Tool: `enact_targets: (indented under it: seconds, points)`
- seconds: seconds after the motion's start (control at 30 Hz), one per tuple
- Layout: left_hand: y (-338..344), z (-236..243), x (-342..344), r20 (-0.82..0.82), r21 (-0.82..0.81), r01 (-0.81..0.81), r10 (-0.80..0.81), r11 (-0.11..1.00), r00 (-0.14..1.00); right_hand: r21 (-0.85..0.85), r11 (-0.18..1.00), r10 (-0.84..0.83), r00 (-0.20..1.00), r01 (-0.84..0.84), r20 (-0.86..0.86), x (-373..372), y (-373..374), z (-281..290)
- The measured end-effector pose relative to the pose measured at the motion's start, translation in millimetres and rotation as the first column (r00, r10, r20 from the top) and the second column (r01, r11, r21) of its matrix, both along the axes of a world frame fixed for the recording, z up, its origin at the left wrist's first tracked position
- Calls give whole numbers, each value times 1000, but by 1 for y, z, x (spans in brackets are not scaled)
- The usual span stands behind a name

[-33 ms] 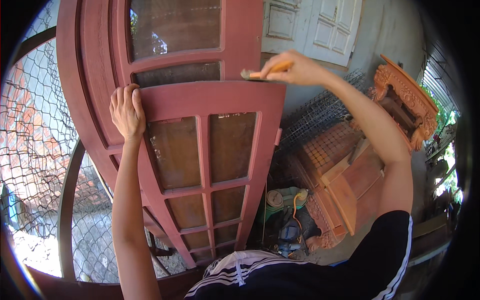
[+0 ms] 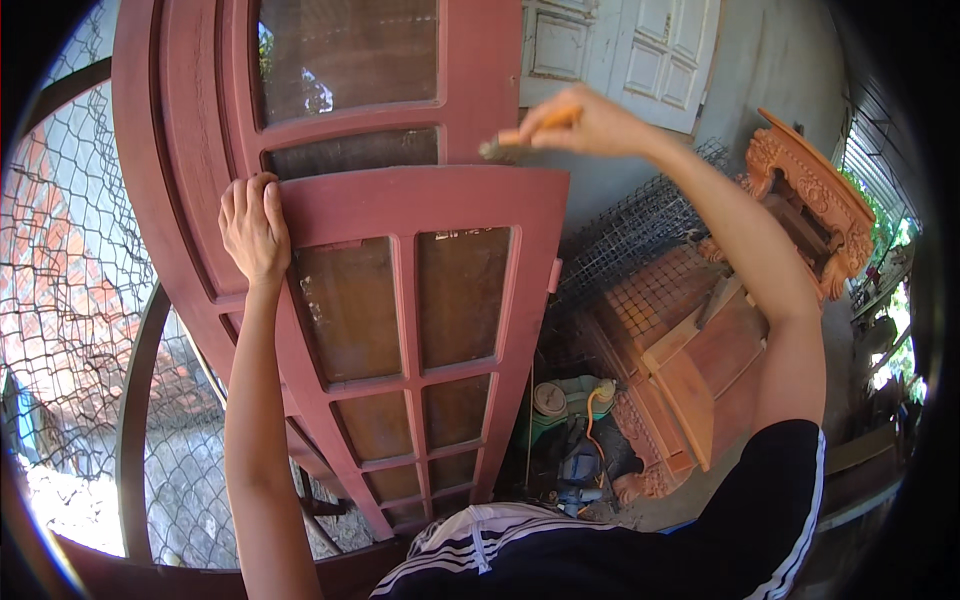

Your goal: The person applies a finish to a wooden door with a paintbrush.

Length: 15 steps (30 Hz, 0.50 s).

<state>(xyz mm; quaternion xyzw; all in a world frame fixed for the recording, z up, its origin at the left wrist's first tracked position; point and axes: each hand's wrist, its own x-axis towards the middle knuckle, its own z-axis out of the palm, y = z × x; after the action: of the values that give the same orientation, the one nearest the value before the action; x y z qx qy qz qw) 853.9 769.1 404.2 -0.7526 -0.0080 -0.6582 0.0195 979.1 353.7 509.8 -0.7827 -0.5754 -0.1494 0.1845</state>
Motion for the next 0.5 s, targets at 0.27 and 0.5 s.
enact_targets:
  seconds: [0.27, 0.5]
  points:
    - [7, 0, -8, -22, -16, -4, 3, 1000, 1000, 642, 765, -282, 922, 50, 264, 16, 2, 78]
    - [-2, 6, 7, -2, -3, -24, 24, 1000, 1000, 2, 812, -555, 770, 584, 316, -23, 27, -8]
